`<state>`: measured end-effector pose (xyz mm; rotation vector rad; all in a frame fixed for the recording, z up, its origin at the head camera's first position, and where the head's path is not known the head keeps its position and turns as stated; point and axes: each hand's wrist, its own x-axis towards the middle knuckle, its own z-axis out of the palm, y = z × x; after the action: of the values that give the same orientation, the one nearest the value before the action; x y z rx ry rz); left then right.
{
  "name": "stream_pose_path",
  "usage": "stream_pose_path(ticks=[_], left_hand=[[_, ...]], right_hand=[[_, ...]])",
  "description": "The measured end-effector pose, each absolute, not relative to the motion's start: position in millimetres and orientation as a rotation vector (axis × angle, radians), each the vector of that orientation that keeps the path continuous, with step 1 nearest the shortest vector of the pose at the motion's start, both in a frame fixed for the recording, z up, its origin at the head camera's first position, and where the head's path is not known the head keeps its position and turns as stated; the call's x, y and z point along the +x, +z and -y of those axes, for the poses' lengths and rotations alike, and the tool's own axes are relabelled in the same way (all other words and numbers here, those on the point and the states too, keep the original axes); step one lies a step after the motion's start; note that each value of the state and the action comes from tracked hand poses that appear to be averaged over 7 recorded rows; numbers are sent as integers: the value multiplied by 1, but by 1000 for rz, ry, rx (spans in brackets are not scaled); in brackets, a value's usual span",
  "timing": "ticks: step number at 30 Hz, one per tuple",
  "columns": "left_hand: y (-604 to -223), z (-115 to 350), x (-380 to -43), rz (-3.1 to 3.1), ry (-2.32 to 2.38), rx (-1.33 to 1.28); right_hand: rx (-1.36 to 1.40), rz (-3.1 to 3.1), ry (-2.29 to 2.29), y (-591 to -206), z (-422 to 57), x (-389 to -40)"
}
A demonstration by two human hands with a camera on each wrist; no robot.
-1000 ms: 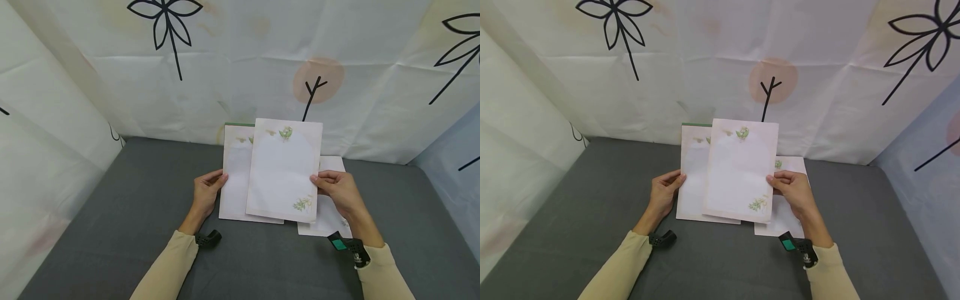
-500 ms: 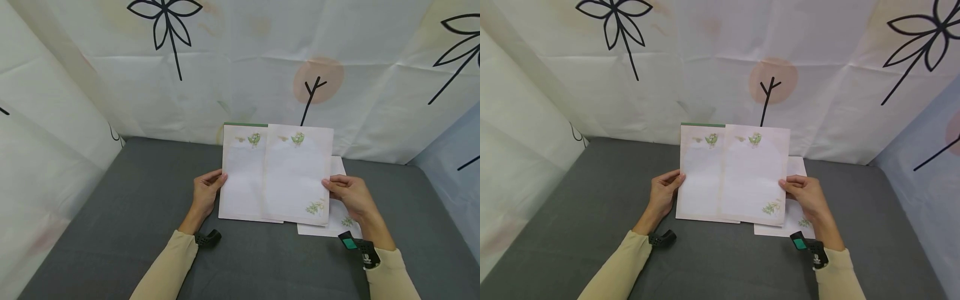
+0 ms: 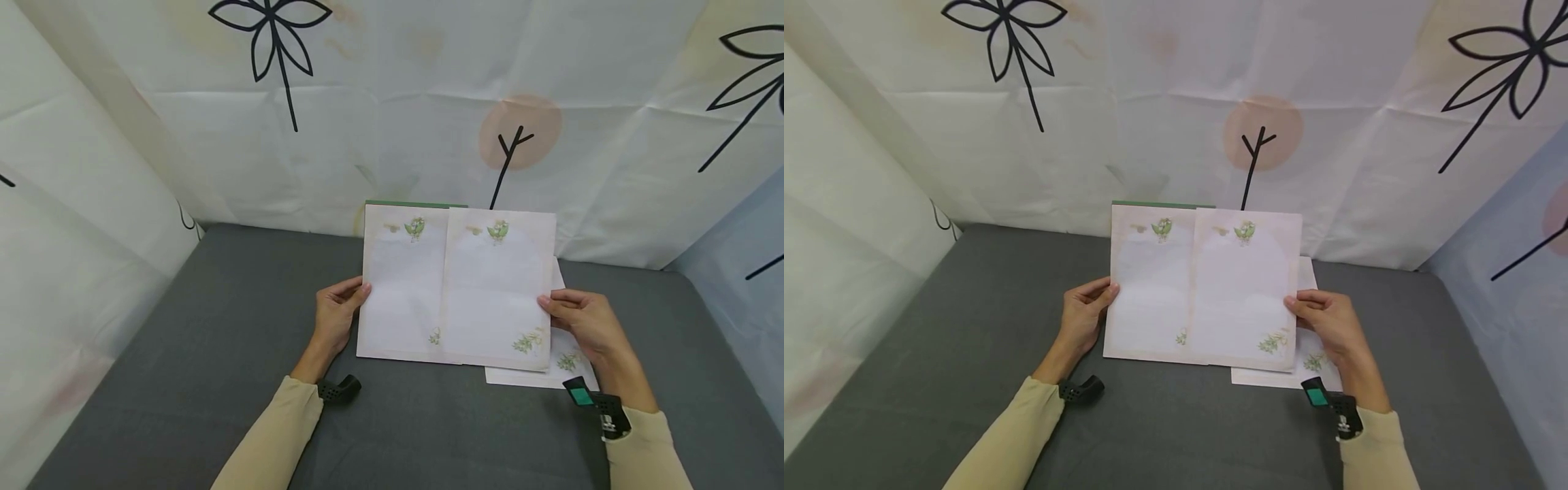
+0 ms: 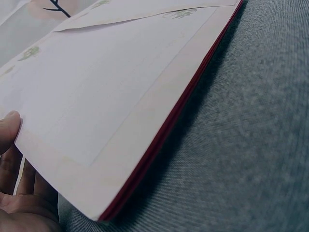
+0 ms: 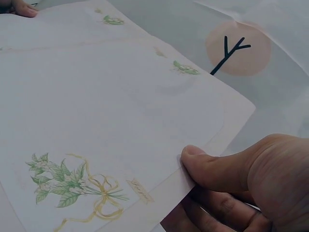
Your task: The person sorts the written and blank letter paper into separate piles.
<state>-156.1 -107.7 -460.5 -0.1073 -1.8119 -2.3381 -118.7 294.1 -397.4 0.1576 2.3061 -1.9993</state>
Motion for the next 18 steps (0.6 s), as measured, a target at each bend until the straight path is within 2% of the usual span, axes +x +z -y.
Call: stream_pose_path(ticks=[18], left_hand=[[-459, 108, -155, 1816, -2338, -89]], right_hand=[[207, -2390, -1932, -402, -322, -114]])
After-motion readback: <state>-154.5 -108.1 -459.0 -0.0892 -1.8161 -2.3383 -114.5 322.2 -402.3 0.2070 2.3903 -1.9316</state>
